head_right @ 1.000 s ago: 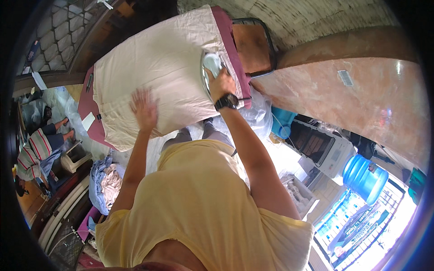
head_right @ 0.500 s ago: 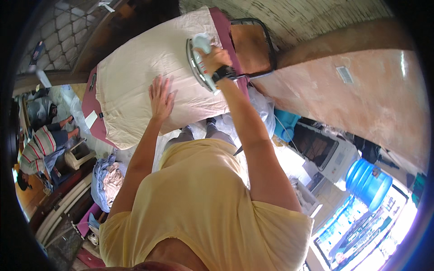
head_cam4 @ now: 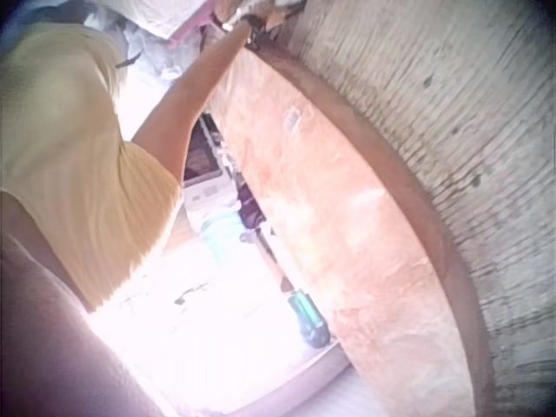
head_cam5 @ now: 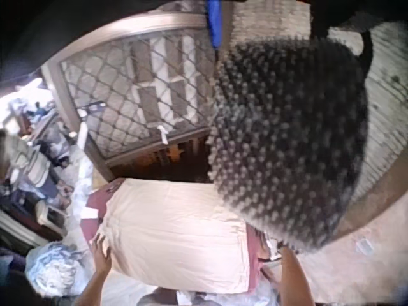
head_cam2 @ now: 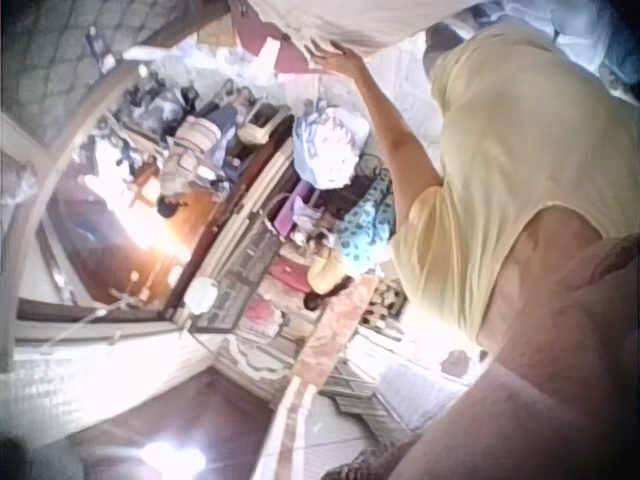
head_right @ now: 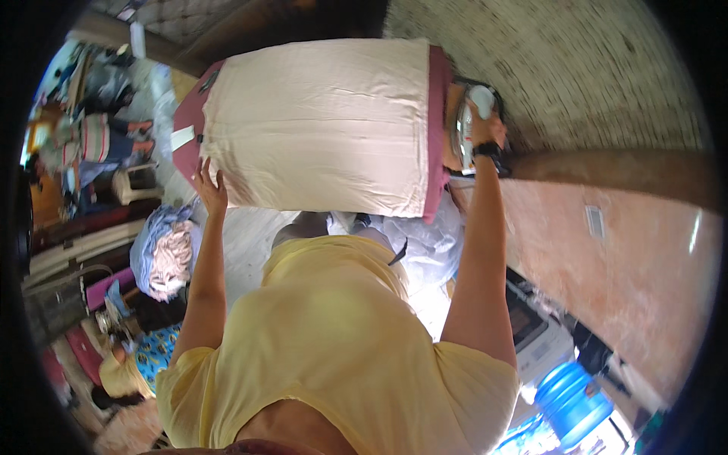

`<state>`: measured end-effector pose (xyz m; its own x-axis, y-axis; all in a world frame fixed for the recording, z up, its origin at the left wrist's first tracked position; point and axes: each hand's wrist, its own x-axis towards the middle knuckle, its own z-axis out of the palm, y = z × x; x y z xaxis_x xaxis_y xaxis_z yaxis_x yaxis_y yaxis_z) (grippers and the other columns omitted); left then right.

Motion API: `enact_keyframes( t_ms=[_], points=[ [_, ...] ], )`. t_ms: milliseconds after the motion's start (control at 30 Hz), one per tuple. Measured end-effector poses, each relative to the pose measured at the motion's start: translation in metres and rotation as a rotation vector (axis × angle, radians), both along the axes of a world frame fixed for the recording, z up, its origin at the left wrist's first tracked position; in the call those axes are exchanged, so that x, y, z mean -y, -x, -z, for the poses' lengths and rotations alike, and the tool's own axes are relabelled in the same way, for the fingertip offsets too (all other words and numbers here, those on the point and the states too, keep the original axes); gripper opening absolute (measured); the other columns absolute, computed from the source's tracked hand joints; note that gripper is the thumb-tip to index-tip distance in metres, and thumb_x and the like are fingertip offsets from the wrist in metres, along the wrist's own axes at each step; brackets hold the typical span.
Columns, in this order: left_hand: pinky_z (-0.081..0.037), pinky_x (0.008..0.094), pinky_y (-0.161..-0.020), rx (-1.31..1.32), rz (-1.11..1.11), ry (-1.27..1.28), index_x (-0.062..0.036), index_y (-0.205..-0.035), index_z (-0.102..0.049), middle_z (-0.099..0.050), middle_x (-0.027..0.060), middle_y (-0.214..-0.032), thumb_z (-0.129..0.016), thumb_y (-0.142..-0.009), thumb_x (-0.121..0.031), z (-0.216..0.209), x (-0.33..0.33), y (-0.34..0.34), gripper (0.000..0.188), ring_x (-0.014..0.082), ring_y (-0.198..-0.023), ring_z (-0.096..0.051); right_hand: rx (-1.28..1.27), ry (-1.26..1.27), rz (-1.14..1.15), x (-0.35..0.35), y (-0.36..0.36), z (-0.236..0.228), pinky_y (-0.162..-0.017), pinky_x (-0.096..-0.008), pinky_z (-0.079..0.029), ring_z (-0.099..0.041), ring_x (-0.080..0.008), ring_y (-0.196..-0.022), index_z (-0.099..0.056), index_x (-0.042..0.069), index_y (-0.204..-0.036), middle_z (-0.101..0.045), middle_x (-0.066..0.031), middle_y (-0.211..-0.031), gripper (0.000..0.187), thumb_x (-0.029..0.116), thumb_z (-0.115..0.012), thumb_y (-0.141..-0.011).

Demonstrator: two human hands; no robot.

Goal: The person irons a light-colored garment on a pink ironing board using an iron, then folds the garment and places it onto a pile of other clothes.

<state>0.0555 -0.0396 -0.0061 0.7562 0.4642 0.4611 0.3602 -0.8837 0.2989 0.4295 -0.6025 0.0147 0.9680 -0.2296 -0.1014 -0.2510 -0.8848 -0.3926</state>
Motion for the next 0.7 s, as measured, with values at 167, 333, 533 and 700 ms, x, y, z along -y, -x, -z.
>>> enact_keyframes(
  t_ms=[167, 333, 533, 700],
  points=[
    [-0.043, 0.0437, -0.096, 0.018, 0.026, 0.018, -0.0067, -0.126, -0.056, -0.055, 0.0174, -0.126, -0.064, -0.086, -0.009, -0.019, -0.047, -0.037, 0.04, 0.0363, -0.113, -0.054, 0.041, 0.011, 0.026, -0.001, 0.013, -0.009, -0.09, -0.0461, -0.05, -0.065, -0.0375, -0.102, -0.058, 0.002, -0.126, -0.069, -0.0243, -0.101, 0.085, 0.072, -0.06, -0.077],
    [-0.05, 0.0424, -0.084, -0.041, -0.038, 0.258, -0.0041, -0.117, -0.061, -0.064, 0.0172, -0.113, -0.068, -0.085, -0.014, 0.007, -0.113, -0.109, 0.034, 0.0356, -0.098, -0.062, 0.475, 0.262, -0.017, -0.02, 0.028, -0.007, -0.095, -0.0515, -0.043, -0.054, -0.043, -0.116, -0.053, 0.0, -0.123, -0.057, -0.0275, -0.125, 0.084, 0.071, -0.058, -0.079],
    [-0.049, 0.0438, -0.088, -0.012, -0.236, 0.385, -0.0055, -0.118, -0.06, -0.064, 0.0204, -0.112, -0.07, -0.083, -0.027, 0.1, -0.218, -0.172, 0.042, 0.0361, -0.102, -0.061, 0.559, 0.365, -0.366, -0.128, 0.047, 0.05, -0.09, -0.0521, -0.045, -0.054, -0.0419, -0.102, -0.054, 0.001, -0.116, -0.057, -0.0218, -0.106, 0.055, 0.049, -0.059, -0.089],
    [-0.051, 0.0428, -0.081, -0.341, -0.209, 0.172, -0.0065, -0.126, -0.053, -0.068, 0.0175, -0.097, -0.069, -0.083, -0.023, 0.075, -0.168, -0.209, 0.049, 0.0309, -0.092, -0.065, 0.397, 0.294, -0.293, -0.141, 0.046, 0.066, -0.082, -0.0495, -0.047, -0.055, -0.0396, -0.096, -0.054, 0.004, -0.103, -0.057, -0.0205, -0.098, 0.027, 0.026, -0.06, -0.09]
  ],
)
